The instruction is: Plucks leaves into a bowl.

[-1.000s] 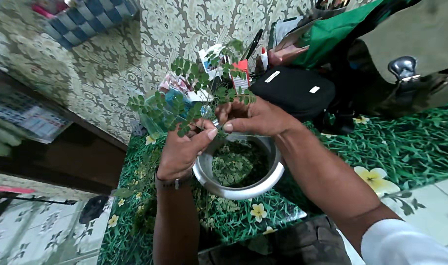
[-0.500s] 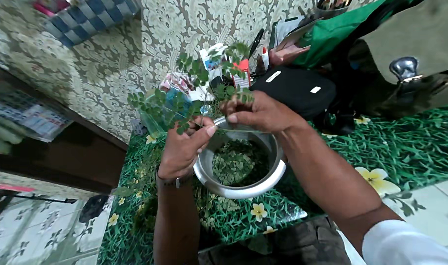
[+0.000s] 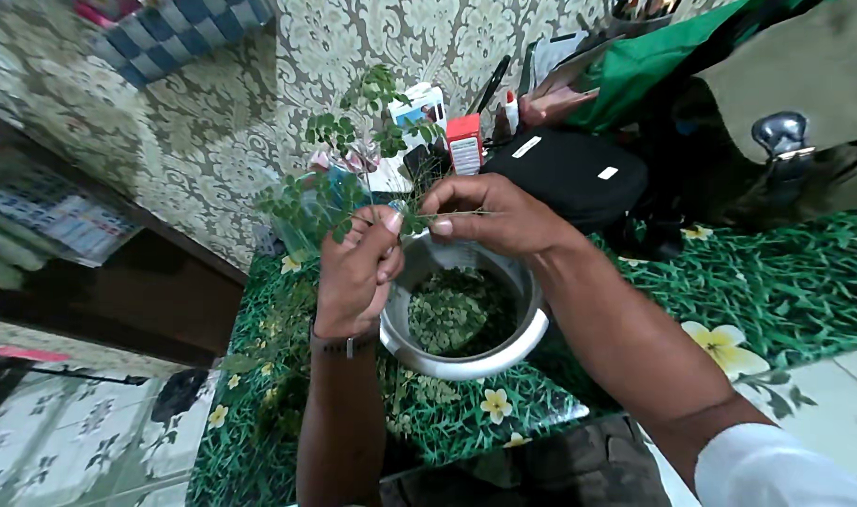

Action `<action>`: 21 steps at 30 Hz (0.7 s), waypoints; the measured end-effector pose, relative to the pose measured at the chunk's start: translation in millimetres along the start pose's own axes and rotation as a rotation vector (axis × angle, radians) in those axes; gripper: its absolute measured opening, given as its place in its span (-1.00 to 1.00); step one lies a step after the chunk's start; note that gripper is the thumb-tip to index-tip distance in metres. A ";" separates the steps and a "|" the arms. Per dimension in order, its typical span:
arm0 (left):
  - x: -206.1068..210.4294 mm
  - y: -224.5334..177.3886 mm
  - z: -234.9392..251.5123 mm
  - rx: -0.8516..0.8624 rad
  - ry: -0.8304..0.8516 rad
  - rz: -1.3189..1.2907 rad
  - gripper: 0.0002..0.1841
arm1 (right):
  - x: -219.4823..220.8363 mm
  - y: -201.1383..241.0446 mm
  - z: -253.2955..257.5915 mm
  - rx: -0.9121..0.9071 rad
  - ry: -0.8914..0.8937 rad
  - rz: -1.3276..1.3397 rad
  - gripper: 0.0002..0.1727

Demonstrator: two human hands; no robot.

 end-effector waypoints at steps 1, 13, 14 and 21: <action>1.3 0.5 0.3 -0.003 0.001 -0.004 -0.89 | 1.5 -0.9 0.2 -0.010 -0.005 0.019 -0.83; 5.0 4.1 1.6 -0.015 -0.026 -0.002 -0.87 | 7.5 1.7 1.4 -0.010 -0.008 -0.031 -0.88; 5.2 4.3 1.5 -0.015 -0.023 -0.002 -0.87 | 7.4 -0.1 1.8 -0.024 -0.002 -0.037 -0.89; 0.3 1.0 -0.1 0.008 -0.049 0.007 -0.86 | 2.2 -0.1 0.7 0.013 -0.025 -0.021 -0.89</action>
Point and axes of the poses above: each hand's wrist, its own z-axis towards the middle knuckle, its own x-axis out of the palm, y = z × x, the point moved 1 cm from there along z, towards the middle knuckle, and after that the axes turned 13 degrees about z, right-handed, at the moved point
